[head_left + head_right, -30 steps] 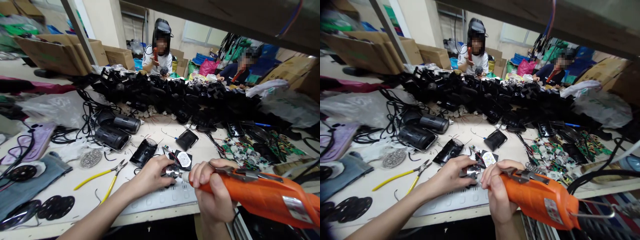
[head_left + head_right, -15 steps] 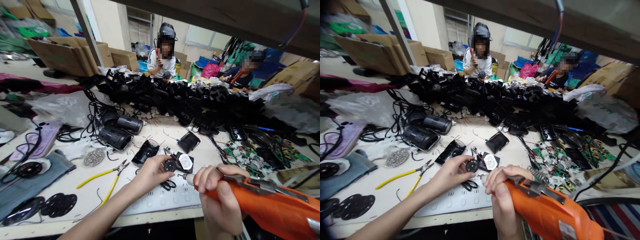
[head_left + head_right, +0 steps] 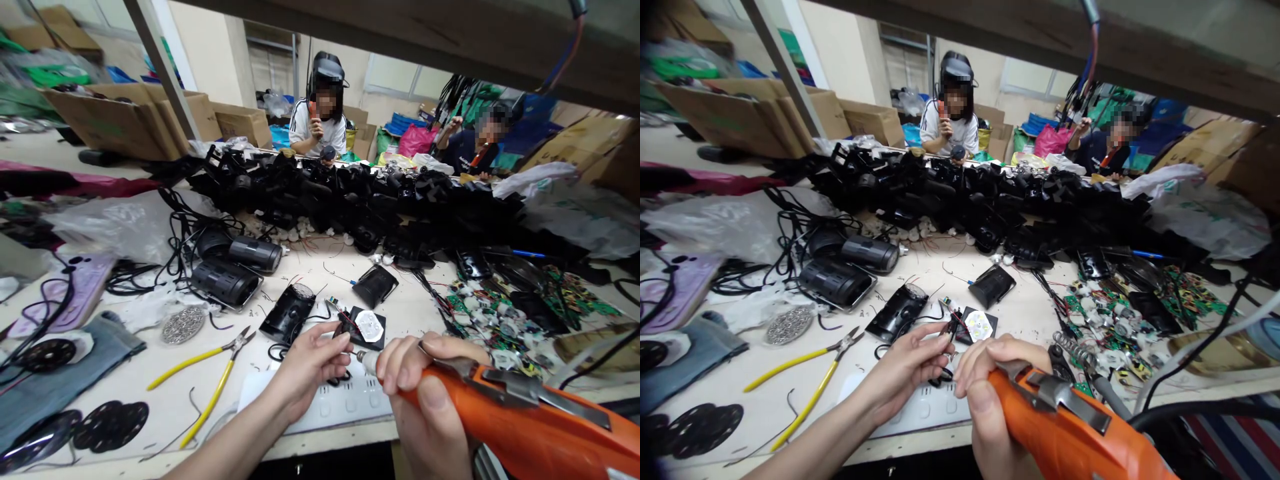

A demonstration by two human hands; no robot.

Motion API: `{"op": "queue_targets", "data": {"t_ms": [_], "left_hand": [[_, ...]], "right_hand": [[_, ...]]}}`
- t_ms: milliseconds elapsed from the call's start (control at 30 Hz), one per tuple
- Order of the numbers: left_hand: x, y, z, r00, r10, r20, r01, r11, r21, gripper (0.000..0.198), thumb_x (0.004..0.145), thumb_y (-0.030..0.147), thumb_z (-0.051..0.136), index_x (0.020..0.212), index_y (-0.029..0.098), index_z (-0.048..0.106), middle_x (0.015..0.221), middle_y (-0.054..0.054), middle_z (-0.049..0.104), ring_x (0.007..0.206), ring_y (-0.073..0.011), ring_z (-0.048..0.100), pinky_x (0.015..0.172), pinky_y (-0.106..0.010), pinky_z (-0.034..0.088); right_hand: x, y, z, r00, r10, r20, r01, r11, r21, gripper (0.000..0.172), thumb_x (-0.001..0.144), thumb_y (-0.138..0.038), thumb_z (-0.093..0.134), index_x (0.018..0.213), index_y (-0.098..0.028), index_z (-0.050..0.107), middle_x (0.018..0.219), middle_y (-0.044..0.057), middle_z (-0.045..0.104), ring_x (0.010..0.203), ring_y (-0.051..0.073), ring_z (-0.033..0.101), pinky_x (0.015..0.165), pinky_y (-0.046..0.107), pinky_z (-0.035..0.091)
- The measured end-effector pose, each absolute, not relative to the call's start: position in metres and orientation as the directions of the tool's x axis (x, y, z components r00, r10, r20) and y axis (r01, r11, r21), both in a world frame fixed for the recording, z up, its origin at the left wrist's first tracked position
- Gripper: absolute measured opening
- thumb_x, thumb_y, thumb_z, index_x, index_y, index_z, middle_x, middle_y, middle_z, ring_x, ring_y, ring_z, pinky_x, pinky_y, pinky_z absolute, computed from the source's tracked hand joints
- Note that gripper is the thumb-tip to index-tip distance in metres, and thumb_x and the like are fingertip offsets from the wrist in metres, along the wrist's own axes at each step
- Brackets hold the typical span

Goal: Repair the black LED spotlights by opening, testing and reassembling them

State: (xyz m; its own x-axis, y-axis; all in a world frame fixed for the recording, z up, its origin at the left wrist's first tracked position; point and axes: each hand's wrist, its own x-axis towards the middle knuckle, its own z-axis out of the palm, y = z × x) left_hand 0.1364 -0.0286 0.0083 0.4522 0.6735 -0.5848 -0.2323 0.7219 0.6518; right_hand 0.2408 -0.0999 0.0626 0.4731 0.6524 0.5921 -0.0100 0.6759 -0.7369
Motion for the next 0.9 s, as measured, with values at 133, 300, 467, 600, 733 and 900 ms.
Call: {"op": "queue_targets", "data": {"t_ms": [133, 300, 467, 600, 733, 900], "left_hand": [[0.1364, -0.0271, 0.0075, 0.436, 0.683, -0.586, -0.23, 0.714, 0.661, 0.039, 0.081, 0.012, 0.072, 0.115, 0.009, 0.054, 0.07, -0.003, 0.069, 0.053, -0.0077, 0.062, 0.049, -0.016, 0.051], [0.1386, -0.0286, 0.011, 0.444, 0.688, -0.575, -0.219, 0.705, 0.675, 0.033, 0.084, 0.016, 0.07, 0.113, 0.009, 0.056, 0.07, -0.003, 0.069, 0.053, -0.0085, 0.062, 0.05, -0.018, 0.052], [0.1402, -0.0293, 0.0129, 0.45, 0.681, -0.578, -0.224, 0.712, 0.666, 0.03, 0.087, 0.011, 0.064, 0.115, 0.008, 0.054, 0.068, -0.002, 0.068, 0.052, -0.0078, 0.062, 0.05, -0.017, 0.052], [0.1391, -0.0282, 0.0121, 0.463, 0.669, -0.581, -0.224, 0.722, 0.654, 0.03, 0.088, 0.011, 0.063, 0.116, 0.007, 0.052, 0.066, -0.001, 0.067, 0.051, -0.0073, 0.061, 0.048, -0.016, 0.051], [0.1363, -0.0269, 0.0132, 0.464, 0.664, -0.586, -0.21, 0.725, 0.656, 0.032, 0.09, 0.013, 0.061, 0.119, 0.008, 0.051, 0.066, -0.001, 0.067, 0.051, -0.0092, 0.063, 0.046, -0.017, 0.051], [0.1343, -0.0269, 0.0126, 0.47, 0.683, -0.559, -0.197, 0.699, 0.687, 0.032, 0.09, 0.019, 0.062, 0.118, 0.008, 0.051, 0.066, -0.002, 0.067, 0.052, -0.0104, 0.064, 0.05, -0.02, 0.054]], "right_hand": [[0.239, -0.101, 0.0635, 0.474, 0.653, 0.59, 0.0, 0.671, -0.742, 0.016, 0.091, -0.029, 0.057, 0.107, -0.027, 0.052, 0.063, -0.005, 0.051, 0.05, 0.013, 0.05, 0.049, 0.032, 0.046], [0.2384, -0.1008, 0.0626, 0.477, 0.653, 0.589, 0.005, 0.667, -0.745, 0.017, 0.091, -0.029, 0.057, 0.107, -0.027, 0.052, 0.063, -0.006, 0.051, 0.049, 0.013, 0.05, 0.049, 0.032, 0.046], [0.2379, -0.1004, 0.0623, 0.456, 0.664, 0.593, -0.007, 0.669, -0.744, 0.018, 0.091, -0.029, 0.057, 0.108, -0.027, 0.052, 0.064, -0.006, 0.052, 0.05, 0.013, 0.05, 0.05, 0.032, 0.046], [0.2371, -0.1001, 0.0617, 0.45, 0.664, 0.597, -0.022, 0.676, -0.736, 0.018, 0.092, -0.03, 0.057, 0.109, -0.026, 0.052, 0.063, -0.005, 0.052, 0.051, 0.013, 0.05, 0.05, 0.031, 0.046], [0.2372, -0.0998, 0.0612, 0.443, 0.664, 0.602, -0.02, 0.679, -0.734, 0.018, 0.093, -0.03, 0.057, 0.11, -0.026, 0.052, 0.064, -0.005, 0.052, 0.051, 0.013, 0.051, 0.05, 0.031, 0.046], [0.2366, -0.0994, 0.0612, 0.448, 0.674, 0.587, -0.008, 0.66, -0.751, 0.018, 0.092, -0.032, 0.057, 0.109, -0.027, 0.052, 0.062, -0.006, 0.051, 0.05, 0.013, 0.05, 0.05, 0.03, 0.046]]}}
